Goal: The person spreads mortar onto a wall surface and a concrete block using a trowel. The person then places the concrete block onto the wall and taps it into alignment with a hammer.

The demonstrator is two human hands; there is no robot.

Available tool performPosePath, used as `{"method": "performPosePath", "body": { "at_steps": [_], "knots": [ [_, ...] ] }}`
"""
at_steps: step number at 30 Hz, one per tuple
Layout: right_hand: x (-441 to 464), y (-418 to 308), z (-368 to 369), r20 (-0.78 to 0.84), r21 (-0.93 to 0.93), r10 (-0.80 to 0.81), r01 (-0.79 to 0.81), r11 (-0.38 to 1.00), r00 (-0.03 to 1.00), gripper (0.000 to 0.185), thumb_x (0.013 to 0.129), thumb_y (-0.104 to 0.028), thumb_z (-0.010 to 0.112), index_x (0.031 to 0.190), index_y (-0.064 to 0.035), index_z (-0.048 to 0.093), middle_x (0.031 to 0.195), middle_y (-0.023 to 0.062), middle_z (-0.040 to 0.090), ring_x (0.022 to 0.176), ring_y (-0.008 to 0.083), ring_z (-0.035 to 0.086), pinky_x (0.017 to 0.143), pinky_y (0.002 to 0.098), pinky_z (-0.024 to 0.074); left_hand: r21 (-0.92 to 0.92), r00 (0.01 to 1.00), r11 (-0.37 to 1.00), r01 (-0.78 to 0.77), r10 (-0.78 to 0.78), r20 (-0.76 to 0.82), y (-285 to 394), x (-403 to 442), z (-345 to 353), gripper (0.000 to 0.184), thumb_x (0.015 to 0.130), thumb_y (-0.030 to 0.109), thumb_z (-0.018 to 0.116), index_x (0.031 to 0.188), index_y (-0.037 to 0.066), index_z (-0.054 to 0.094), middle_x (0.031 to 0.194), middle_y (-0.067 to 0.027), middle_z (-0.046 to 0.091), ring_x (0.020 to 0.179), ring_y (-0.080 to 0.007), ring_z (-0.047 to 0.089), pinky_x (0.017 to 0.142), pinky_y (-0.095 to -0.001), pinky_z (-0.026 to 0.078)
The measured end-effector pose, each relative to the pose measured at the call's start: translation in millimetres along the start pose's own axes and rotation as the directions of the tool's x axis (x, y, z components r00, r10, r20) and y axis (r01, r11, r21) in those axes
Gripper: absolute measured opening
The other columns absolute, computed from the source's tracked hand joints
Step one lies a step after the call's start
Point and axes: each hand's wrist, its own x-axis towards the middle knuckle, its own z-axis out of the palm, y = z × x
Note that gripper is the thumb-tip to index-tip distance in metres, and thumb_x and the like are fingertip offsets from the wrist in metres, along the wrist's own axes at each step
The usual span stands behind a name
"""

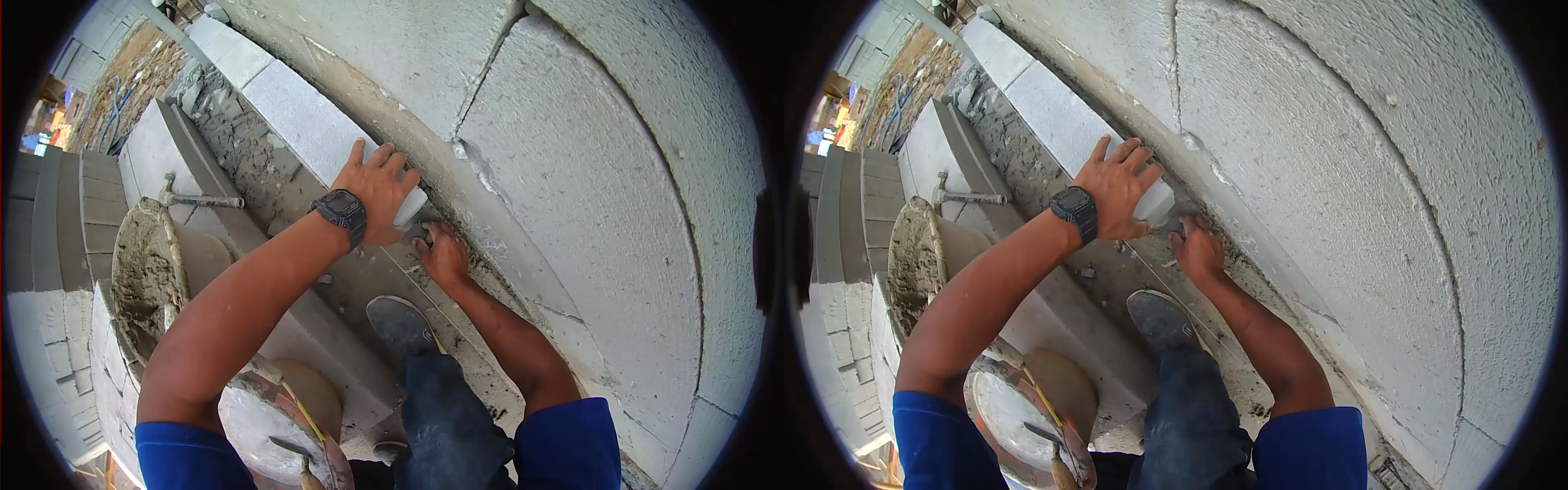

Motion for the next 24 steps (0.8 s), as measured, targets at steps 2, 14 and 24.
{"method": "performPosePath", "body": {
  "at_steps": [2,14,24],
  "knots": [
    [3.4,0.3,4.7,0.006,-0.011,-0.010,0.010,1.000,1.000,0.042,0.089,-0.027,0.073,0.124,-0.0057,0.066,0.122,0.0180,0.065,0.102,0.0385,0.069,0.088,0.0503,0.0540,-0.018,1.000,1.000,0.010,-0.010,-0.002,1.0,1.3,0.3,0.077,0.072,0.047,0.081,0.133,0.008,0.054,0.146,-0.0211,0.049,0.145,-0.0392,0.039,0.117,-0.0633,0.028],
    [6.1,-6.3,6.3,0.050,-0.032,0.007,-0.005,0.999,0.999,0.044,0.088,-0.025,0.073,0.126,-0.0054,0.065,0.124,0.0189,0.065,0.107,0.0404,0.068,0.091,0.0508,0.0537,-0.069,0.998,0.998,-0.014,0.009,-0.065,-0.8,0.2,8.1,0.071,0.070,0.036,0.080,0.128,0.005,0.053,0.138,-0.0196,0.051,0.139,-0.0398,0.043,0.110,-0.0625,0.037],
    [7.4,1.6,-1.6,0.067,-0.076,-0.078,0.083,0.994,0.995,0.032,0.092,-0.024,0.067,0.118,-0.0062,0.067,0.115,0.0161,0.066,0.098,0.0406,0.069,0.087,0.0516,0.0546,-0.050,0.995,0.998,-0.045,0.040,-0.096,-2.6,0.4,8.1,0.073,0.068,0.038,0.082,0.127,0.005,0.053,0.133,-0.0179,0.052,0.131,-0.0387,0.049,0.108,-0.0618,0.039]
  ]
}}
